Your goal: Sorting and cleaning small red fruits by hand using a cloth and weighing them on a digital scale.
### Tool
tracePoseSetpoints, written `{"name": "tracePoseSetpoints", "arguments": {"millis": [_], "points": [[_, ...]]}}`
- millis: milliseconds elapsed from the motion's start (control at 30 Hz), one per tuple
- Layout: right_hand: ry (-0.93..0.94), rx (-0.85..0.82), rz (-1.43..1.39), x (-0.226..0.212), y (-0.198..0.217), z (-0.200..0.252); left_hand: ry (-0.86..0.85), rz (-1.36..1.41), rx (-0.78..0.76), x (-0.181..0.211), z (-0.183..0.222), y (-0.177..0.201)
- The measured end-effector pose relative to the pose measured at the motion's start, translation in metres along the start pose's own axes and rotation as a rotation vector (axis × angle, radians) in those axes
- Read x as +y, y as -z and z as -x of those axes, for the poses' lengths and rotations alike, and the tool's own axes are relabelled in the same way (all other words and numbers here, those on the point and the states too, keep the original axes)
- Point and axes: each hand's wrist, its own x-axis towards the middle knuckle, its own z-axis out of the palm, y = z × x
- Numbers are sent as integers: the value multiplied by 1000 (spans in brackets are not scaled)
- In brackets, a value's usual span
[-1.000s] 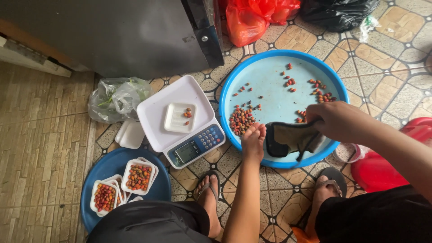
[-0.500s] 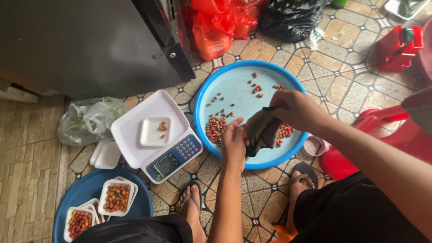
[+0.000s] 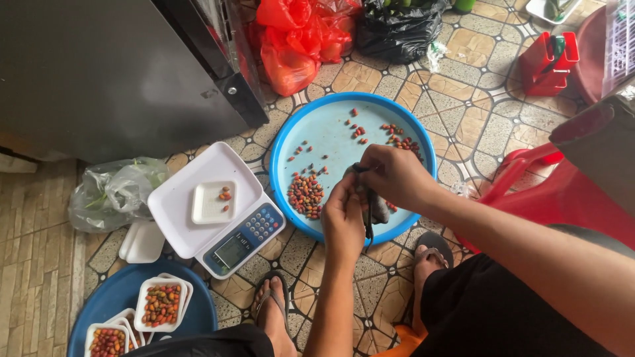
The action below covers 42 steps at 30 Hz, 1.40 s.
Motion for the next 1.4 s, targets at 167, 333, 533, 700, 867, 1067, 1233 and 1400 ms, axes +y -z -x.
{"name": "tracePoseSetpoints", "arguments": {"millis": [167, 333, 533, 700, 867, 1067, 1233, 1400], "points": [[55, 23, 12, -1, -8, 7, -106, -138, 99, -6, 5, -5], [57, 29, -45, -20, -3, 18, -147, -187, 212, -10, -2, 3], [-10, -44, -288, -39, 1, 24, -95, 134, 297, -2, -4, 3], [-33, 0, -356, -21, -17, 21, -70, 192, 258, 4, -4, 7], [16, 24, -325, -11, -17, 16, -121, 213, 228, -5, -7, 9], [-57, -39, -558, -18, -6, 12, -129, 343, 157, -7, -10, 5], [-81, -75, -700, -7, -5, 4, -116, 602, 67, -13, -12, 2], [-73, -135, -726, -17, -2, 8, -65, 829, -21, 6, -6, 0]]}}
